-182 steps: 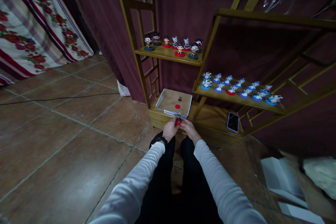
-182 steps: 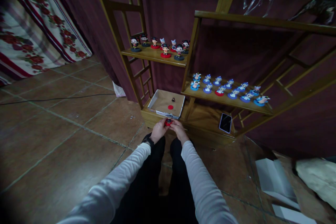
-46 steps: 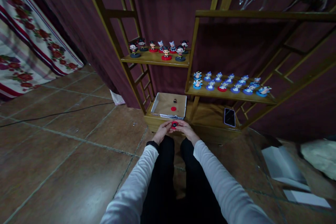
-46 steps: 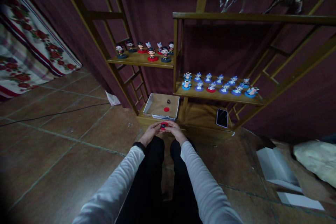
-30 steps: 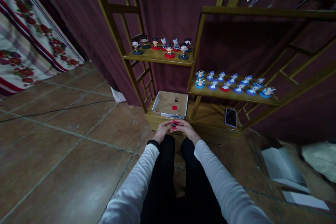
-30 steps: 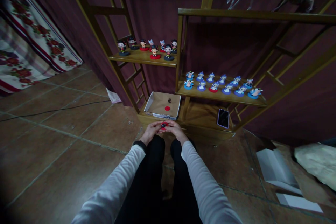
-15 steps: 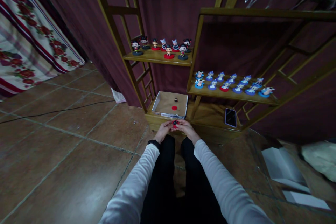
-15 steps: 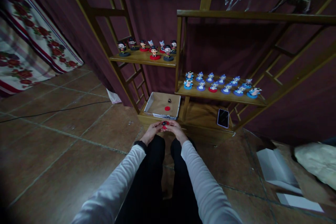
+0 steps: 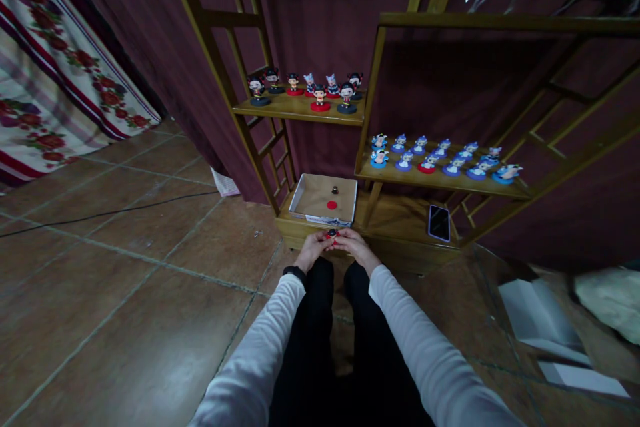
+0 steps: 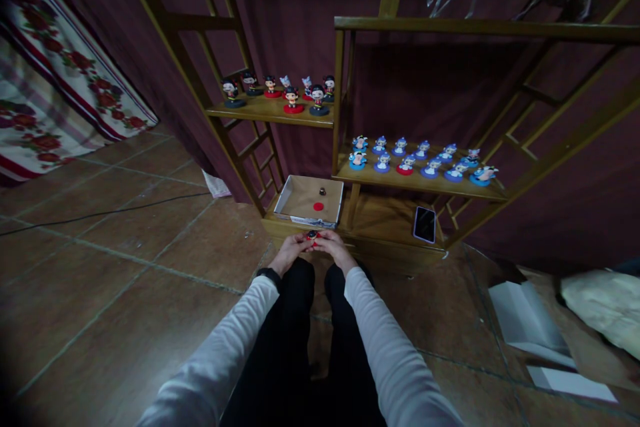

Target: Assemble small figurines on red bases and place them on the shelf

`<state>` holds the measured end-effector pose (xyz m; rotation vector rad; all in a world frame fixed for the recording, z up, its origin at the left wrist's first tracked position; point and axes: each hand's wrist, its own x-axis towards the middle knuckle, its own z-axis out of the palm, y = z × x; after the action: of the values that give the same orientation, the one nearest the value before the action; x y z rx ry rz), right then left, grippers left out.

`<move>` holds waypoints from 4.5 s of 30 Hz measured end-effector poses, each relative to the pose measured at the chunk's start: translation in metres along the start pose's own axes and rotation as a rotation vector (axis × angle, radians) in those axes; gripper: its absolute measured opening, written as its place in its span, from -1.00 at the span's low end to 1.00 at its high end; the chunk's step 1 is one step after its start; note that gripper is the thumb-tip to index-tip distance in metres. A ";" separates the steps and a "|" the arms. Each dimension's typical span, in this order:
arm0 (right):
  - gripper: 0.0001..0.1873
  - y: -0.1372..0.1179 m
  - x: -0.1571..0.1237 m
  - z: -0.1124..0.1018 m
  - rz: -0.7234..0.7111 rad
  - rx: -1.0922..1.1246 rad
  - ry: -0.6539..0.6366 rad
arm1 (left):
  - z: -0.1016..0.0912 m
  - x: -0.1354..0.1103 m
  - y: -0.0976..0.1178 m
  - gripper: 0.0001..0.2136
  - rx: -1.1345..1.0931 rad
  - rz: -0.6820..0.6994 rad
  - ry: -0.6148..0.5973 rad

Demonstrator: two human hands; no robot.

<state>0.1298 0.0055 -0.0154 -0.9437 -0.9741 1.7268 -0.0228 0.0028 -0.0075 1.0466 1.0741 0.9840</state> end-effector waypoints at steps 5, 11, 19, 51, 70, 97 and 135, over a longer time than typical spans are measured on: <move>-0.63 0.001 0.001 0.000 0.001 0.003 -0.019 | -0.001 0.001 -0.001 -0.69 0.007 0.002 -0.004; -0.64 0.001 0.000 0.001 -0.030 0.003 0.023 | -0.001 0.001 0.002 -0.67 -0.007 -0.016 -0.015; -0.65 -0.003 -0.001 0.003 -0.017 0.002 -0.015 | -0.001 -0.004 0.005 -0.62 -0.064 -0.035 -0.025; -0.64 -0.009 -0.008 0.006 -0.011 0.095 0.117 | 0.007 -0.004 0.013 -0.63 -0.031 -0.010 -0.044; -0.58 -0.017 -0.024 0.005 -0.043 -0.066 0.072 | 0.019 -0.001 0.011 -0.52 -0.031 0.077 -0.044; -0.51 -0.001 -0.015 -0.001 -0.075 -0.060 0.159 | 0.020 -0.006 0.014 -0.51 -0.086 0.068 -0.101; -0.62 -0.002 -0.013 -0.002 -0.102 -0.049 0.166 | 0.016 0.003 -0.003 -0.53 -0.055 0.099 -0.033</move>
<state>0.1359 -0.0059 -0.0121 -1.0337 -0.9421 1.5200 -0.0066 0.0028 -0.0085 1.0760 0.9702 1.0663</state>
